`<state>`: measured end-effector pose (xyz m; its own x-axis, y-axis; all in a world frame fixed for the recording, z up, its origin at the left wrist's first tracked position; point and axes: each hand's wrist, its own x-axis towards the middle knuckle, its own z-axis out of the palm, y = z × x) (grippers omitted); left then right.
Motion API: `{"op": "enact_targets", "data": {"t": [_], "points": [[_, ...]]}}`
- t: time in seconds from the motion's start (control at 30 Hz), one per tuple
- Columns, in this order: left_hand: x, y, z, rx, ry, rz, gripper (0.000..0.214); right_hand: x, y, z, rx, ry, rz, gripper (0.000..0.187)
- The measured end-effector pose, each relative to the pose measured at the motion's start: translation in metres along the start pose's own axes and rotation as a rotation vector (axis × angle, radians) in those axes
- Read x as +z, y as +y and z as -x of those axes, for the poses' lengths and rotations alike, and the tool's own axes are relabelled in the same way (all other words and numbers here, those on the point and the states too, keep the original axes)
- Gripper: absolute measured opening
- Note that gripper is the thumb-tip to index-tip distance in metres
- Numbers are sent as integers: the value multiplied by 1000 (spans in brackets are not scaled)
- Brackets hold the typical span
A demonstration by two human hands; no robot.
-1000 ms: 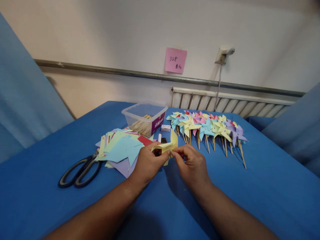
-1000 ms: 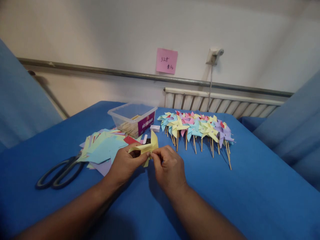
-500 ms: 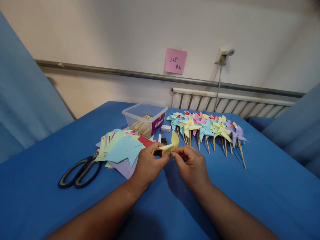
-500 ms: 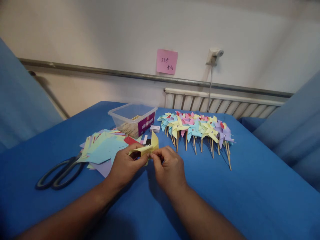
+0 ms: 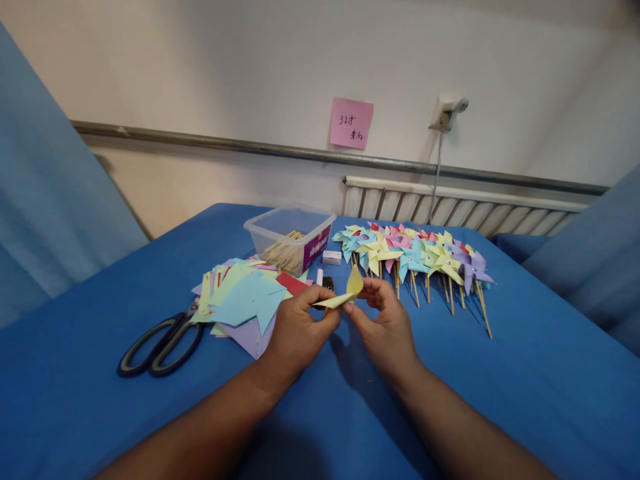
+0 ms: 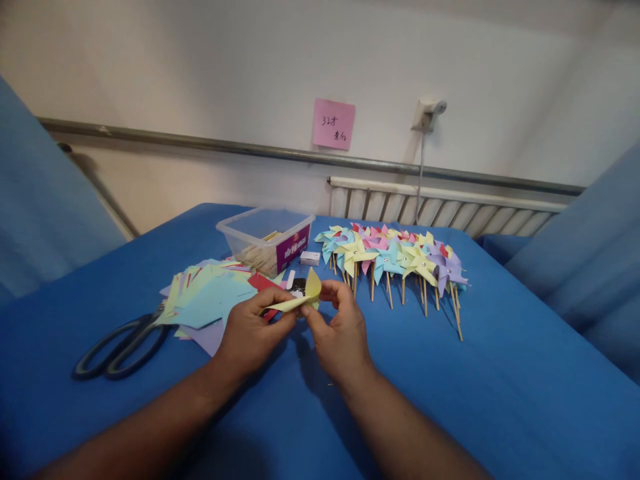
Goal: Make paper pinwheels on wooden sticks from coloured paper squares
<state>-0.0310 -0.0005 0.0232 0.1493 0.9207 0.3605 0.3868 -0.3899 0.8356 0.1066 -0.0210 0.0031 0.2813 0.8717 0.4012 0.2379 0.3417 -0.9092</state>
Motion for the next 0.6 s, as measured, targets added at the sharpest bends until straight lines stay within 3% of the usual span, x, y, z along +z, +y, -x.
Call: {"op": "enact_targets", "data": {"t": [0.07,0.17,0.5,0.6], "points": [[0,0,0,-14,1,15,4,0,0,-1,29,-63,-69,35],[0,1,0,-50,-11,39,5,-1,0,-2,15,-128,-14,17],[-1,5,-2,-137,-42,130,9,-9,1,-5,-177,-145,209,5],[0,3,-2,-149,-47,145,9,-10,2,-5,-165,-153,237,5]]}}
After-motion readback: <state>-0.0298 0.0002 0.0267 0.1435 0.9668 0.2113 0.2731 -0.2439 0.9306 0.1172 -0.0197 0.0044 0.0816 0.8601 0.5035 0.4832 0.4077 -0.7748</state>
